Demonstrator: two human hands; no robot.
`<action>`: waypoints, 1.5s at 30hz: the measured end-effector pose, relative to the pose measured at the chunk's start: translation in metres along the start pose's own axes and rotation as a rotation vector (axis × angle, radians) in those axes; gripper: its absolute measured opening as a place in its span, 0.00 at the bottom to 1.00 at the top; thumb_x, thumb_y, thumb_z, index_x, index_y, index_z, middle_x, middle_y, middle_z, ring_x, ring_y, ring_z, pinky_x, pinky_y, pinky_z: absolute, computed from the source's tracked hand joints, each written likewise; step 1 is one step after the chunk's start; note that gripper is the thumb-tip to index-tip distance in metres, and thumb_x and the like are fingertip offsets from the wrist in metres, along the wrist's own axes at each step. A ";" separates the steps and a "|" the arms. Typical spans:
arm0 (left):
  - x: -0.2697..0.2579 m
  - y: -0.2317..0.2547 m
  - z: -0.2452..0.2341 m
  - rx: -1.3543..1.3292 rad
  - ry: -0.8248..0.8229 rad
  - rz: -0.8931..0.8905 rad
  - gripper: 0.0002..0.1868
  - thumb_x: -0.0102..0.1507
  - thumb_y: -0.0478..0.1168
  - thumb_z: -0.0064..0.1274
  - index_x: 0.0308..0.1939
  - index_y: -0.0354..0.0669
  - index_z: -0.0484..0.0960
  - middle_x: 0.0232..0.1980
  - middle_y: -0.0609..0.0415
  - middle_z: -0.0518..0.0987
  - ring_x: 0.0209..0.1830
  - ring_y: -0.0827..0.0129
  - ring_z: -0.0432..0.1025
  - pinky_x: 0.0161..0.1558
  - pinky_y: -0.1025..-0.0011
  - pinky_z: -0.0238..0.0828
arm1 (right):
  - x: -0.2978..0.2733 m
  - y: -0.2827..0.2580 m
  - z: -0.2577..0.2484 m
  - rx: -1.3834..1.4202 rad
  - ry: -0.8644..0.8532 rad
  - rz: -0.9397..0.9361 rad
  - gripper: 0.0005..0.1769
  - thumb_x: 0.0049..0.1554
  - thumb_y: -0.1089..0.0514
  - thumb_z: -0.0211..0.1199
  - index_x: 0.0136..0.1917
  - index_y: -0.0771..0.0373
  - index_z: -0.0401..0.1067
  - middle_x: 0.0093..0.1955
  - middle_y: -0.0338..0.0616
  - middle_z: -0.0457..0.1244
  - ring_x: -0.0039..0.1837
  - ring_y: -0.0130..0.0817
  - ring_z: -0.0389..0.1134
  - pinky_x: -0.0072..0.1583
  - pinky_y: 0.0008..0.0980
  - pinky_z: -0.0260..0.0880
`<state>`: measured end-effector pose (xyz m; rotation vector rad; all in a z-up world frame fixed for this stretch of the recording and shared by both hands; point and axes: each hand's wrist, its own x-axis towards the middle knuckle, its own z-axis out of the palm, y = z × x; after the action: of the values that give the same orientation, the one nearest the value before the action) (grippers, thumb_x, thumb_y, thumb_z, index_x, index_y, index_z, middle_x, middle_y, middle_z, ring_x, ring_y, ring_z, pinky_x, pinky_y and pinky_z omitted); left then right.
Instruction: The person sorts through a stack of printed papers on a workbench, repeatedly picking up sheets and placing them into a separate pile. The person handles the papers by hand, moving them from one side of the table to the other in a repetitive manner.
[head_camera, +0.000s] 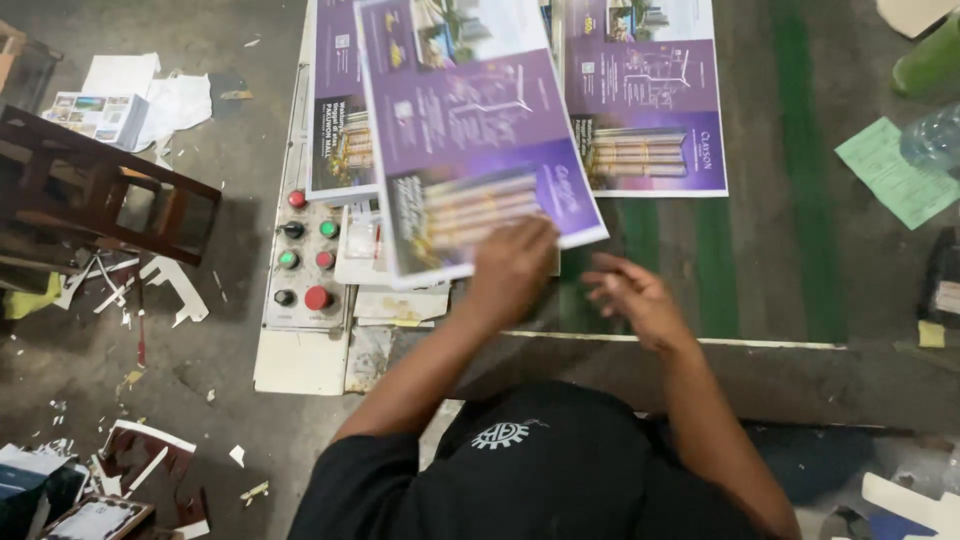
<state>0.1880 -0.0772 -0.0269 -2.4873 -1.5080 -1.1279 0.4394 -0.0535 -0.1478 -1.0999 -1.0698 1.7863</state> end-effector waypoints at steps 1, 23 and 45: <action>-0.002 0.010 0.009 0.001 0.005 0.003 0.14 0.60 0.36 0.60 0.48 0.35 0.82 0.53 0.44 0.82 0.51 0.53 0.79 0.51 0.58 0.77 | -0.001 -0.003 0.007 -0.003 -0.001 -0.006 0.24 0.63 0.55 0.58 0.72 0.60 0.66 0.58 0.44 0.70 0.52 0.32 0.72 0.46 0.28 0.72; -0.005 -0.146 -0.054 0.600 -0.076 -0.096 0.29 0.61 0.56 0.57 0.53 0.33 0.79 0.60 0.39 0.79 0.63 0.52 0.72 0.60 0.54 0.65 | -0.134 0.090 -0.168 0.146 0.505 -0.066 0.16 0.68 0.58 0.57 0.68 0.61 0.66 0.55 0.44 0.68 0.49 0.35 0.72 0.44 0.32 0.71; 0.003 -0.121 -0.099 0.405 -0.237 -0.108 0.10 0.65 0.48 0.62 0.35 0.47 0.84 0.33 0.53 0.83 0.27 0.56 0.76 0.30 0.59 0.69 | 0.004 0.031 -0.132 -0.016 0.432 -0.003 0.14 0.72 0.55 0.56 0.65 0.66 0.64 0.53 0.49 0.69 0.50 0.37 0.75 0.43 0.32 0.73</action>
<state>0.0385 -0.0464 0.0074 -2.3394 -1.7370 -0.4779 0.5554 -0.0273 -0.2140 -1.4112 -0.8215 1.4461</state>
